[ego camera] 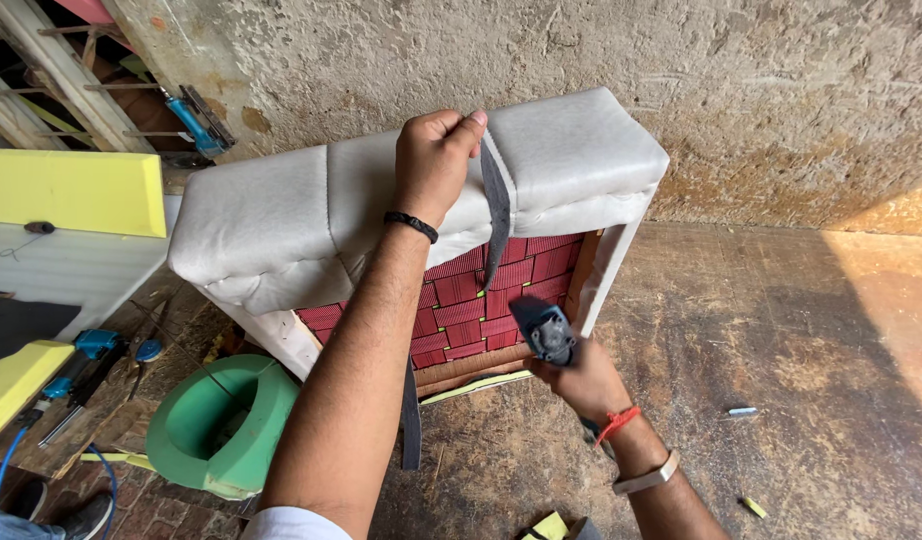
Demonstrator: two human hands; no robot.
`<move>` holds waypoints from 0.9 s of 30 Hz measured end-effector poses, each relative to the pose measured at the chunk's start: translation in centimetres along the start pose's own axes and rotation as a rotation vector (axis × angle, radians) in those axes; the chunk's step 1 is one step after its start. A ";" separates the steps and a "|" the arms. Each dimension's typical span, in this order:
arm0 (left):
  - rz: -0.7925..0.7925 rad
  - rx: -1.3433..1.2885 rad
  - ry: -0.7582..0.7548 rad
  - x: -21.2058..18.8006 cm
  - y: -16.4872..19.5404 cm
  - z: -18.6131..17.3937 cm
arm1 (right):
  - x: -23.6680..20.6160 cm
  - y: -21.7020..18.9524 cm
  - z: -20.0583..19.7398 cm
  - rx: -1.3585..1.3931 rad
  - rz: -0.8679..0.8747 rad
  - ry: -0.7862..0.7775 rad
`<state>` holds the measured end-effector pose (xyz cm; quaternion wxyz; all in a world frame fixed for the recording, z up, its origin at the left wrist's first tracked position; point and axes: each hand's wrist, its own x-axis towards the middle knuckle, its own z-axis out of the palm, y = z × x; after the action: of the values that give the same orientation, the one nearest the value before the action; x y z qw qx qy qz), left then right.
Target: The person staples a light-colored fabric cover onto a rectangular cushion frame using a pneumatic staple gun. They repeatedly pull the fabric taut, fold edges, and secure it along the sides and corners while adjusting the cushion's position.
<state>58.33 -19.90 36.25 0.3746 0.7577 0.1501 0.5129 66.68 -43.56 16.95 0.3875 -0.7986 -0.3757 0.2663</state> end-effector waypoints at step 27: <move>-0.295 0.443 -0.070 -17.5 -5.5 2.6 | 0.5 4.0 -1.5 -0.067 -0.197 0.226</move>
<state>54.00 -27.97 20.21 0.2753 0.8083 0.3542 0.3812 69.63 -45.46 14.44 0.4245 -0.7954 -0.4148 0.1229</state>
